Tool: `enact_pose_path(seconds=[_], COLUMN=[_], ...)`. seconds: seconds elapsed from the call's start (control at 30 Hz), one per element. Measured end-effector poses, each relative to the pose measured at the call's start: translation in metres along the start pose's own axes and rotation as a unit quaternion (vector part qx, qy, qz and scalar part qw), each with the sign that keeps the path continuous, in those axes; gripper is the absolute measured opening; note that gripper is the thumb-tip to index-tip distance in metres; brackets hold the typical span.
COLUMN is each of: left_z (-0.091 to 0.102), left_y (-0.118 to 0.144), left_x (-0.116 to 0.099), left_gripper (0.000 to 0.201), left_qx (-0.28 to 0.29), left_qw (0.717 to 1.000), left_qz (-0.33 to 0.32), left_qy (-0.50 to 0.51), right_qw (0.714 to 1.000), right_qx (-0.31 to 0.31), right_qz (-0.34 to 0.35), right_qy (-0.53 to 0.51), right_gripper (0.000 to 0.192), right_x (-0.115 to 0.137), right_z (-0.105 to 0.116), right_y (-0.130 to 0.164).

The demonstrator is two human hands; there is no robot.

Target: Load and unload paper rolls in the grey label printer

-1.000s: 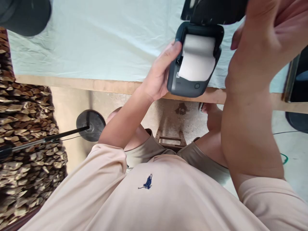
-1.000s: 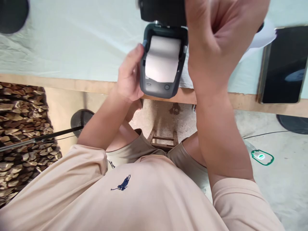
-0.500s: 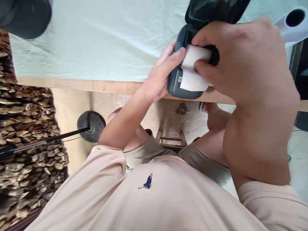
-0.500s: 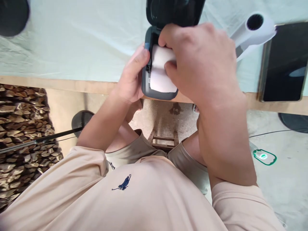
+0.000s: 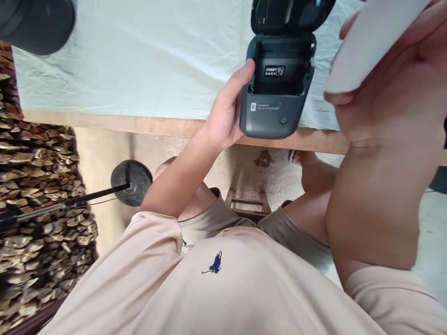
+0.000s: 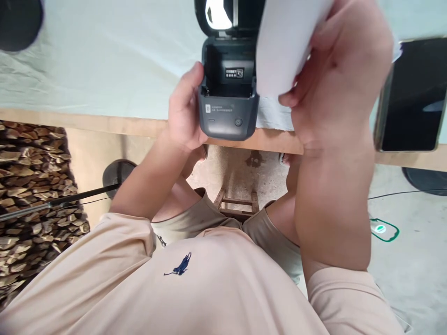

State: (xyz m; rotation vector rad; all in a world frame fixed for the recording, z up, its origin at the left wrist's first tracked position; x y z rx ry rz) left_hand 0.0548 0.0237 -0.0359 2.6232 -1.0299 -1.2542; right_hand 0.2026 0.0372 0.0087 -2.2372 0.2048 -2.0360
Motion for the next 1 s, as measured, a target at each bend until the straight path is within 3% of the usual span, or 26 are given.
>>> enact_pose_path(seconds=[0.07,0.17,0.3,0.4,0.5,0.6,0.73,0.83,0.9,0.97,1.0], left_z=[0.000,0.003,0.001,-0.001,-0.004,0.002,0.010,0.002,-0.006,-0.012,-0.013], left_y=[0.000,0.000,-0.002,-0.001,0.002,0.002,-0.001,-0.001,0.002,0.010,0.013], left_x=[0.000,0.001,0.002,0.002,0.000,0.000,-0.003,-0.004,-0.008,-0.018,-0.018], left_gripper=[0.046,0.044,0.044,0.044,0.036,0.026,0.020,0.016,0.014,0.012,0.010], left_qx=[0.006,-0.004,0.015,0.025,0.026,-0.012,-0.068,-0.103,-0.154,-0.245,-0.276], left_qw=[1.000,0.999,0.998,0.998,0.999,1.000,0.995,0.990,0.982,0.960,0.952], left_qz=[0.020,0.028,-0.002,-0.009,-0.011,-0.018,-0.068,-0.063,-0.046,-0.040,0.002], left_qy=[0.020,0.039,0.061,0.054,0.033,0.015,-0.027,-0.077,-0.100,-0.125,-0.130], right_qw=[0.998,0.995,0.984,0.947,0.894,0.872,0.859,0.859,0.864,0.866,0.867], right_qx=[-0.033,-0.095,-0.067,-0.032,-0.066,-0.074,-0.018,-0.009,-0.009,-0.012,-0.014], right_qz=[-0.023,0.028,0.148,0.274,0.373,0.325,0.209,0.156,0.137,0.131,0.134], right_qy=[-0.053,-0.028,0.067,0.166,0.240,0.358,0.468,0.487,0.485,0.483,0.479], right_gripper=[0.049,0.055,0.033,0.019,0.033,0.051,0.047,0.049,0.051,0.055,0.056], right_x=[-0.022,-0.034,-0.020,-0.007,0.000,-0.003,-0.009,-0.015,-0.020,-0.023,-0.023], right_z=[0.004,0.013,0.019,0.026,0.038,0.039,0.027,0.025,0.026,0.028,0.028], right_y=[0.000,0.006,0.017,0.022,0.029,0.034,0.035,0.032,0.030,0.030,0.030])
Point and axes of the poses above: each hand's wrist, its own y-axis away from the middle knuckle, its own z-axis out of the back of the hand, x = y × z, the point moved 7 cm from there along -y, towards the middle knuckle, and after that the axes turned 13 degrees about z, right-handed, at the moved point
